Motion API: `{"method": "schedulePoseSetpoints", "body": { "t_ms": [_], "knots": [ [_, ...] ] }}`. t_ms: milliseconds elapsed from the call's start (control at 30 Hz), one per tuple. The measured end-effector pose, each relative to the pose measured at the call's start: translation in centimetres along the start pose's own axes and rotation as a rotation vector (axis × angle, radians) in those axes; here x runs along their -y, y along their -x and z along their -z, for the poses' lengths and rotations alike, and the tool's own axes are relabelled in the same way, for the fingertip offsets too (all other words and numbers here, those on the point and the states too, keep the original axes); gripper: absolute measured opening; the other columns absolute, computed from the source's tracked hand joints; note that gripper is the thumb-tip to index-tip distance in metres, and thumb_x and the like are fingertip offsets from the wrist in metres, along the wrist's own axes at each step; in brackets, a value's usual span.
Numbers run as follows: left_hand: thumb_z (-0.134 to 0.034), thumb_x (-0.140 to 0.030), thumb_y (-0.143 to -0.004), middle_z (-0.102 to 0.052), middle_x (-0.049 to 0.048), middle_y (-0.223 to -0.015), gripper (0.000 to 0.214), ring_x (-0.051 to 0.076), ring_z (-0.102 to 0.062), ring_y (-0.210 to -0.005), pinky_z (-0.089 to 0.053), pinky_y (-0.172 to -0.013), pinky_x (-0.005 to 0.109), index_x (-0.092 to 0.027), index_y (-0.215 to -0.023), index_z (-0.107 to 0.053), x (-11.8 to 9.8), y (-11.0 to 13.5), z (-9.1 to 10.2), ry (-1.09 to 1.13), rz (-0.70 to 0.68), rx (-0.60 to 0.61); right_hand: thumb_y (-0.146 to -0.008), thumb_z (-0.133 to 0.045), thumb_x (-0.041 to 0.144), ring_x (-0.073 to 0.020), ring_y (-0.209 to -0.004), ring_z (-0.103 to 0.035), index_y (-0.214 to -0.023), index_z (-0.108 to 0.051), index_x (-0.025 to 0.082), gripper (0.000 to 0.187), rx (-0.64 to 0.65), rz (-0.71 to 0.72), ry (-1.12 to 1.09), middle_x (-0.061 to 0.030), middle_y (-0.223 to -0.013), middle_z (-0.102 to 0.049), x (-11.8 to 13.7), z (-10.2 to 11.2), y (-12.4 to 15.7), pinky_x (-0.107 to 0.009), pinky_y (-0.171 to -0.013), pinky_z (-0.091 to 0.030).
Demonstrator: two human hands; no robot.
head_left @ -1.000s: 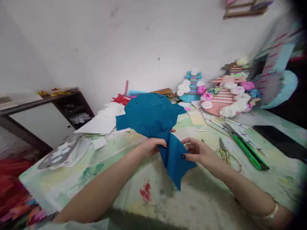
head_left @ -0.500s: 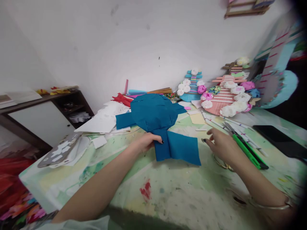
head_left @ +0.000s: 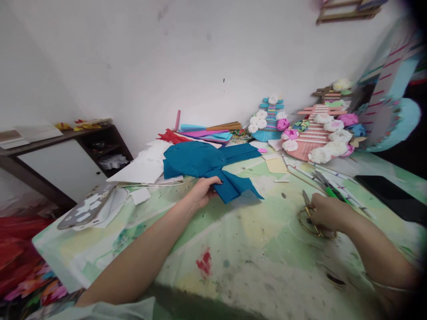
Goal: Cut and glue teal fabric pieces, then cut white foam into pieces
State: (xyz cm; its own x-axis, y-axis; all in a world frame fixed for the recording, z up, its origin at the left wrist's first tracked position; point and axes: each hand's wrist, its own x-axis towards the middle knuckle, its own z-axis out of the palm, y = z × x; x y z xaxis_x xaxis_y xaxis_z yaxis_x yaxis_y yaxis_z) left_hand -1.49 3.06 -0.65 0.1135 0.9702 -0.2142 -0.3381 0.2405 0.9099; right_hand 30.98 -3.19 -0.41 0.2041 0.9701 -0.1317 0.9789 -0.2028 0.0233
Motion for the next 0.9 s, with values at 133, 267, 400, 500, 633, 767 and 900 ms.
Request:
{"method": "schedulePoseSetpoints", "body": {
  "t_ms": [133, 267, 400, 500, 633, 767, 900],
  "knots": [
    [-0.07, -0.015, -0.056, -0.063, 0.0006, -0.066, 0.013, 0.012, -0.058, -0.06, -0.053, -0.054, 0.024, -0.015, -0.065, -0.061, -0.4, 0.1, -0.1, 0.053, -0.025, -0.018, -0.071, -0.061, 0.022, -0.0274, -0.068, -0.059, -0.103, -0.054, 0.004, 0.037, 0.037, -0.029, -0.045, -0.0192, -0.078, -0.063, 0.7, 0.2, 0.2, -0.031, -0.052, -0.031],
    [-0.069, -0.017, -0.061, -0.064, 0.0001, -0.068, 0.012, 0.013, -0.061, -0.061, -0.055, -0.057, 0.025, -0.016, -0.069, -0.06, -1.0, 0.4, -0.2, 0.105, -0.057, -0.037, -0.074, -0.057, 0.024, -0.0233, -0.071, -0.059, -0.112, -0.05, 0.009, 0.041, 0.014, 0.051, -0.207, -0.0137, -0.082, -0.064, 1.6, 0.7, 0.1, -0.029, -0.056, -0.035],
    [-0.068, -0.019, -0.063, -0.064, -0.0003, -0.066, 0.011, 0.013, -0.062, -0.062, -0.057, -0.062, 0.026, -0.017, -0.069, -0.059, -1.3, 0.5, -0.3, 0.128, -0.083, -0.062, -0.083, -0.053, 0.043, -0.014, -0.058, -0.052, -0.108, -0.055, 0.02, 0.035, -0.006, 0.262, -0.484, 0.0, -0.069, -0.059, 3.4, 1.3, 1.2, -0.024, -0.053, -0.035],
    [-0.07, -0.018, -0.062, -0.065, 0.0003, -0.065, 0.012, 0.013, -0.061, -0.061, -0.057, -0.062, 0.026, -0.016, -0.068, -0.06, -1.3, 0.7, -0.5, 0.113, -0.086, -0.06, -0.076, -0.06, 0.058, -0.0123, -0.052, -0.041, -0.1, -0.061, 0.018, 0.046, -0.119, 0.434, -0.815, 0.0039, -0.059, -0.047, 5.5, 1.1, 2.6, -0.025, -0.049, -0.029],
    [-0.072, -0.018, -0.061, -0.067, 0.0019, -0.069, 0.013, 0.014, -0.061, -0.063, -0.057, -0.06, 0.027, -0.014, -0.068, -0.062, -1.0, 1.1, -0.8, 0.084, -0.079, -0.03, -0.074, -0.064, 0.054, -0.012, -0.053, -0.038, -0.092, -0.067, 0.018, 0.041, -0.162, 0.511, -0.782, 0.0045, -0.055, -0.043, 7.7, 0.3, 4.0, -0.026, -0.051, -0.028],
    [-0.071, -0.018, -0.062, -0.067, 0.0023, -0.071, 0.012, 0.014, -0.061, -0.064, -0.058, -0.061, 0.029, -0.014, -0.07, -0.063, -0.8, 1.3, -1.0, 0.06, -0.069, -0.012, -0.075, -0.064, 0.055, -0.0125, -0.052, -0.041, -0.092, -0.07, 0.018, 0.041, -0.152, 0.503, -0.692, 0.0037, -0.054, -0.047, 8.2, 0.1, 4.5, -0.027, -0.051, -0.03],
    [-0.071, -0.018, -0.062, -0.066, 0.0023, -0.07, 0.011, 0.014, -0.06, -0.065, -0.058, -0.06, 0.029, -0.014, -0.068, -0.063, -0.6, 1.5, -1.1, 0.044, -0.061, 0.0, -0.075, -0.064, 0.056, -0.0127, -0.052, -0.04, -0.091, -0.072, 0.017, 0.043, -0.214, 0.467, -0.672, 0.0039, -0.053, -0.046, 8.2, 0.0, 4.3, -0.027, -0.052, -0.03]
  ]
}}
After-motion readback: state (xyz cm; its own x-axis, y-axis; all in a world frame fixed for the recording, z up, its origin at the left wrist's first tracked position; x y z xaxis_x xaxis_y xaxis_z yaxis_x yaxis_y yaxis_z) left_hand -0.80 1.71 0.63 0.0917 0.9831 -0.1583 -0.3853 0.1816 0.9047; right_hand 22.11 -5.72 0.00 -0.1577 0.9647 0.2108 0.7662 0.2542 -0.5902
